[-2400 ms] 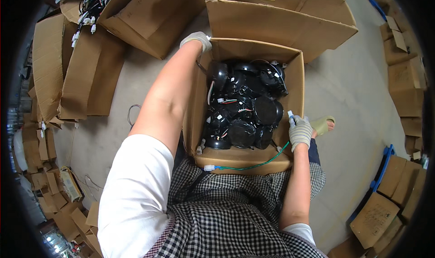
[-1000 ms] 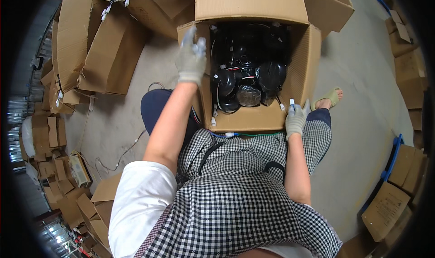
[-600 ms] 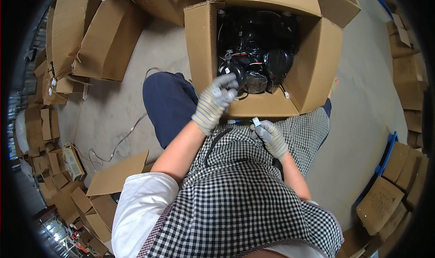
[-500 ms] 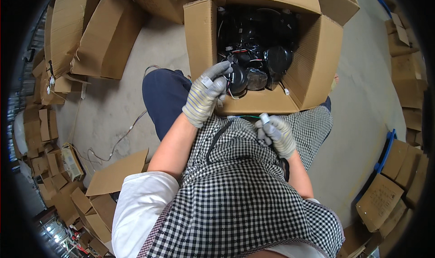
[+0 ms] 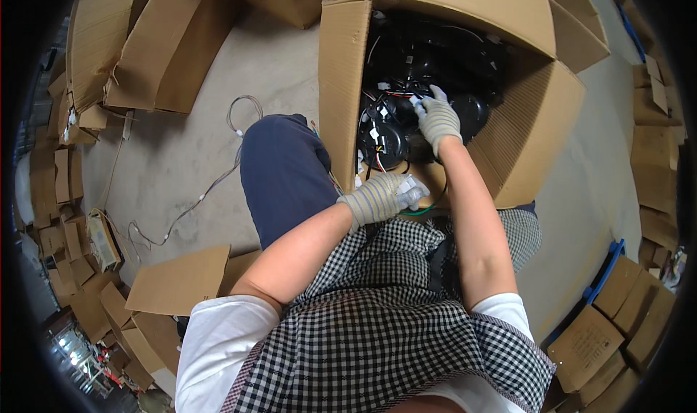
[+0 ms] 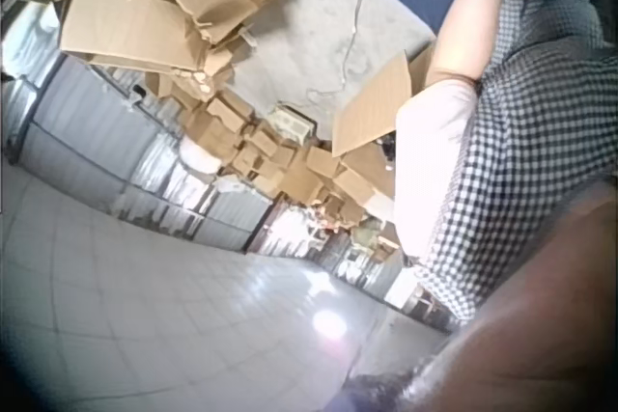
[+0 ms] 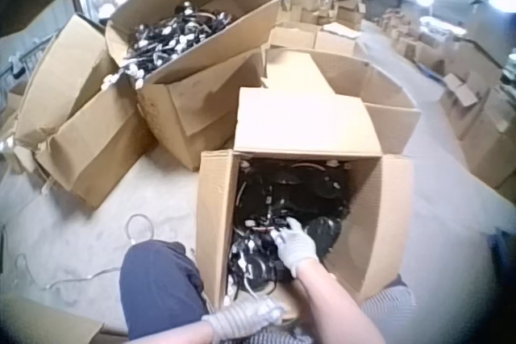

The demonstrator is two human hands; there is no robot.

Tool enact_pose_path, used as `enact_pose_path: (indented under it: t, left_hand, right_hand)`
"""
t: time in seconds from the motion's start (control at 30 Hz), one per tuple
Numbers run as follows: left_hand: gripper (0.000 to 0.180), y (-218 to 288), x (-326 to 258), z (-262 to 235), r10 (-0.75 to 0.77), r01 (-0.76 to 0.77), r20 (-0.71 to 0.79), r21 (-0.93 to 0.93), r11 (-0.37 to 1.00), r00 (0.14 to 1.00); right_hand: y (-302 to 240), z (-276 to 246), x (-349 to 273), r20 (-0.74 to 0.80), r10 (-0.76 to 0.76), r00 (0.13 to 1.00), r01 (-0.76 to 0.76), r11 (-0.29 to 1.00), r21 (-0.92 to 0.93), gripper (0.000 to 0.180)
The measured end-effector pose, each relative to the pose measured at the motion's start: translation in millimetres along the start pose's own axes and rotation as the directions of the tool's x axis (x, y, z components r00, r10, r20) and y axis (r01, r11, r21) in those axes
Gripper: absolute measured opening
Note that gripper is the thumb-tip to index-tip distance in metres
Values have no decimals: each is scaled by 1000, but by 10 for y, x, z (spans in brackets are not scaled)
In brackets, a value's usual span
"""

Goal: Assembling and inspecting black plastic components with wiring, likely fan or lamp bases, while sitting on a warehouse floor.

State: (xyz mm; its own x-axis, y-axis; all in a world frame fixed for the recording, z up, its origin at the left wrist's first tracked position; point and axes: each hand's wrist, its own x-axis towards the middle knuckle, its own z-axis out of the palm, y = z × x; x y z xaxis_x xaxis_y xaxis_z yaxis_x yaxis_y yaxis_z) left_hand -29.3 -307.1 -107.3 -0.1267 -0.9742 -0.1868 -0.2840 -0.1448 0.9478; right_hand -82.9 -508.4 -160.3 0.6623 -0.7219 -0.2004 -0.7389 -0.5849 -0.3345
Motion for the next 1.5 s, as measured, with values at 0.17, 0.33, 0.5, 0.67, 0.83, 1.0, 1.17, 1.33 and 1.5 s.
enact_pose_path:
  t: [0.17,0.33,0.5,0.67,0.83,1.0,1.17,1.33,1.5]
  left_hand:
    - [37,2,64,-58,-82,62,-129,-157,986,988]
    - [36,1,58,-121,-457,349,-109,-499,793,882]
    - [42,-163,21,-60,-601,294,-136,-775,559,787]
    - [50,-199,3,17,-632,306,-3,-873,379,775]
    - [54,-214,39,49,-551,424,-7,-630,651,835]
    - [59,-197,34,60,-395,179,-161,-697,694,904]
    - [72,55,58,-11,-83,-260,-418,-694,671,904]
    - [76,82,-91,-70,-152,-315,-464,-773,551,872]
    - [64,35,-146,-204,-202,-375,-609,-682,628,767]
  right_hand:
    - [-271,6,252,211,-44,976,122,921,-370,24]
    - [-61,-104,-35,216,-207,954,235,965,-115,21]
    - [414,-107,-736,15,-400,916,388,897,211,16]
    - [357,-284,-1358,17,-513,858,486,824,292,11]
    - [297,-172,-1586,-350,-250,903,292,953,75,10]
    - [561,-506,-1572,-412,347,843,-17,781,625,14]
    - [15,-815,-1570,-136,-478,868,490,869,69,6]
    - [-227,28,-1556,-40,-425,904,425,886,184,10]
    - [-160,70,-1748,-276,-259,926,345,877,334,15]
